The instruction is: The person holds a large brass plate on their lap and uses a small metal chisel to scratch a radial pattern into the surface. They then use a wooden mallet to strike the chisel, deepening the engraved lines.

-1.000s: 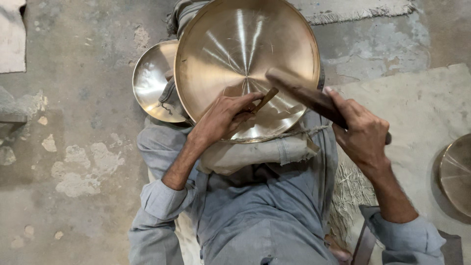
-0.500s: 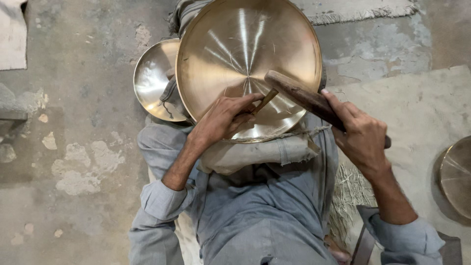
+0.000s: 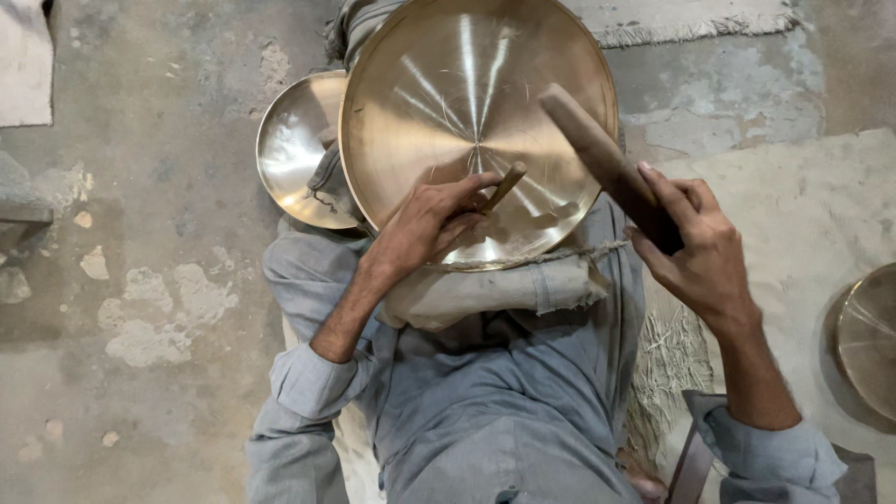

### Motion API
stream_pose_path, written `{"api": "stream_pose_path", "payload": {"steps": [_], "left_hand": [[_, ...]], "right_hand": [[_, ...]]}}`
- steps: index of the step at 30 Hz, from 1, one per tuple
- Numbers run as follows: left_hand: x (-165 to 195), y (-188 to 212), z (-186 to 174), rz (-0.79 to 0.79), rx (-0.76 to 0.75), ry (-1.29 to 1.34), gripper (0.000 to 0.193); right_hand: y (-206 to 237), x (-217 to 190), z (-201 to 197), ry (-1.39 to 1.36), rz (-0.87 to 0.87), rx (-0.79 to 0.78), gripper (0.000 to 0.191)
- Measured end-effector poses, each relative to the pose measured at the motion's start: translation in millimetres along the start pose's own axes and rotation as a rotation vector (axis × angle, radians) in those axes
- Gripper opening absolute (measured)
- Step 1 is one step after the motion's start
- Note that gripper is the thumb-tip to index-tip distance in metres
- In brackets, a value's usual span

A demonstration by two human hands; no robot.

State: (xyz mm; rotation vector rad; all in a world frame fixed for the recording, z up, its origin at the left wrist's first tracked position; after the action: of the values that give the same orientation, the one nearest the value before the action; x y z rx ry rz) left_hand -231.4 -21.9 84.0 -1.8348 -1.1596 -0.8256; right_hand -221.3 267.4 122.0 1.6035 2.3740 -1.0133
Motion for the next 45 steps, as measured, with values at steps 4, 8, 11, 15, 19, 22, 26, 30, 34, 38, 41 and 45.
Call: {"api": "stream_pose_path", "payload": {"steps": [4, 8, 11, 15, 19, 22, 26, 30, 34, 38, 41, 45], "left_hand": [[-2, 0, 2, -0.033, -0.034, -0.031, 0.057], [-5, 2, 4, -0.012, -0.027, -0.007, 0.060], [-11, 2, 9, -0.032, -0.041, -0.009, 0.060], [-12, 2, 11, -0.011, -0.038, -0.053, 0.060], [-10, 1, 7, -0.014, -0.027, -0.056, 0.059], [-9, 1, 7, -0.041, -0.033, -0.051, 0.060], [-2, 2, 3, 0.007, -0.008, -0.072, 0.062], [1, 2, 3, -0.010, -0.025, -0.044, 0.063], [5, 3, 0, 0.000, -0.012, -0.059, 0.061], [2, 6, 1, -0.025, -0.029, -0.064, 0.060], [1, 7, 2, 0.000, -0.008, -0.064, 0.060], [-7, 7, 7, -0.090, -0.047, -0.037, 0.061]], "right_hand": [[4, 7, -1, 0.039, 0.037, 0.026, 0.074], [4, 10, -2, -0.075, 0.043, 0.047, 0.071], [3, 5, 2, 0.167, -0.084, -0.017, 0.069], [-2, 1, -6, -0.175, -0.029, 0.180, 0.066], [1, 11, 16, 0.207, -0.063, -0.105, 0.069], [0, 19, 15, 0.038, 0.036, 0.006, 0.062], [5, 13, 18, 0.052, -0.040, -0.027, 0.065], [1, 13, 9, 0.023, 0.022, 0.057, 0.070], [-2, 7, 16, -0.123, 0.024, -0.053, 0.069], [1, 6, 13, -0.105, 0.044, 0.032, 0.068], [6, 10, 23, 0.048, 0.015, -0.125, 0.074], [5, 20, 24, 0.249, 0.041, -0.116, 0.065]]}}
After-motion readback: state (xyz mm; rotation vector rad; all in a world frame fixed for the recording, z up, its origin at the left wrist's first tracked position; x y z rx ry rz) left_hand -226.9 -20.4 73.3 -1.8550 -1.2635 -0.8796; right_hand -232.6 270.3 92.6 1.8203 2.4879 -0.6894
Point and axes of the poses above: each hand's wrist, its own y-axis away from the middle knuckle, its own z-axis out of the palm, x = y × z, the point moved 7 cm from there along -y, towards the middle knuckle, and after that the axes turned 14 degrees about x, right-handed, at the moved point
